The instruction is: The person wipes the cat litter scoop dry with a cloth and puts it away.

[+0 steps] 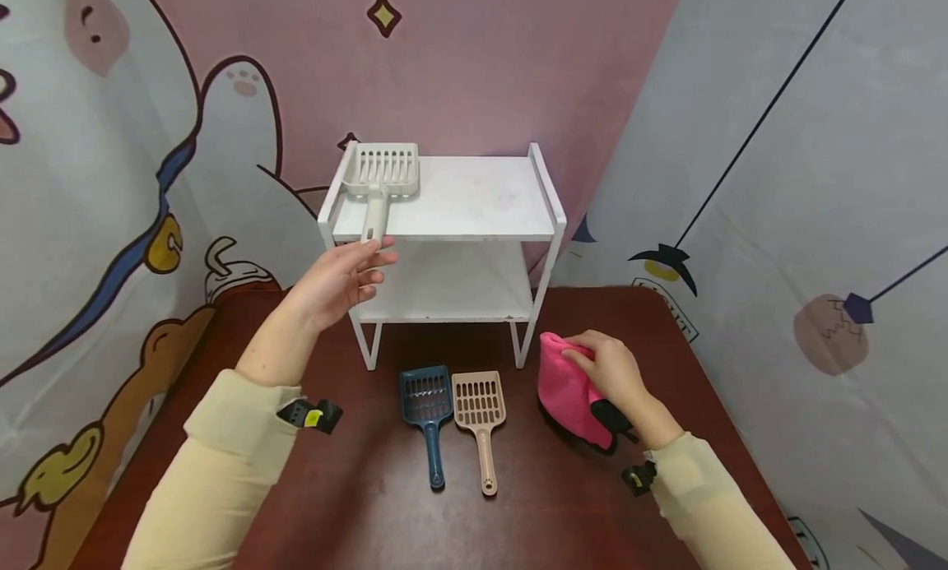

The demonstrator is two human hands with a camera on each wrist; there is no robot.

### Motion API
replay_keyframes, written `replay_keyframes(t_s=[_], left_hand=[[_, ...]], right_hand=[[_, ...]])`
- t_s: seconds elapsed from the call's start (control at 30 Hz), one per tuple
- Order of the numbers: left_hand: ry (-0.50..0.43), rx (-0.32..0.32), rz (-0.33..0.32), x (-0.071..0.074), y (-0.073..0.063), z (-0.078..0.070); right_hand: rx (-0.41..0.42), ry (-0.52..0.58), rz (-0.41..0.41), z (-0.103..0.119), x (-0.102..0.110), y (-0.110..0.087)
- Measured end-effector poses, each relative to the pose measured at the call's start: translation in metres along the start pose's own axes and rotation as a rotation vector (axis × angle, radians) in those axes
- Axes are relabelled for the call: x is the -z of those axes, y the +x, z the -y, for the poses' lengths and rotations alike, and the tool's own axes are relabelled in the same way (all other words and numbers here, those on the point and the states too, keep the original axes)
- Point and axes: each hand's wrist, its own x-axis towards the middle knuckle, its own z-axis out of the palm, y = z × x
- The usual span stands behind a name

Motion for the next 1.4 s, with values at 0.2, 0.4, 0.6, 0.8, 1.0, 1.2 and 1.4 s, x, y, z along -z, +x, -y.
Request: replay_keyframes(t_s=[0.2,0.4,0.6,0.8,1.0,1.2,1.4], left_hand=[[-0.024,0.012,-0.018,0.001,0.008,0.0],[-0.079,0.032,-0.07,-0.002,0.018,-0.005],[-0.09,0.052,-0.061,0.001,0.015,0.002],[0.028,0.086,-0.002,0.013,0.002,0.035],[0.062,0.175,0.004,0.025,0.002,0.086],[0.035,0.295,-0.004,0.033,-0.001,0.146],[0.058,0.357,-0.05,0.032,-0.004,0.197]], right_hand=[[0.001,0.001,0.004,-0.001,-0.002,-0.002],[0.008,0.006,-0.007,-0.001,-0.001,-0.001],[0.018,0.022,-0.02,0.0,-0.003,-0.001],[0.025,0.035,-0.023,0.0,-0.003,0.0],[0.009,0.057,-0.019,0.0,-0.003,0.0],[0.0,0.061,-0.014,0.001,-0.003,0.0],[0.003,0.064,-0.021,0.002,-0.004,0.0]])
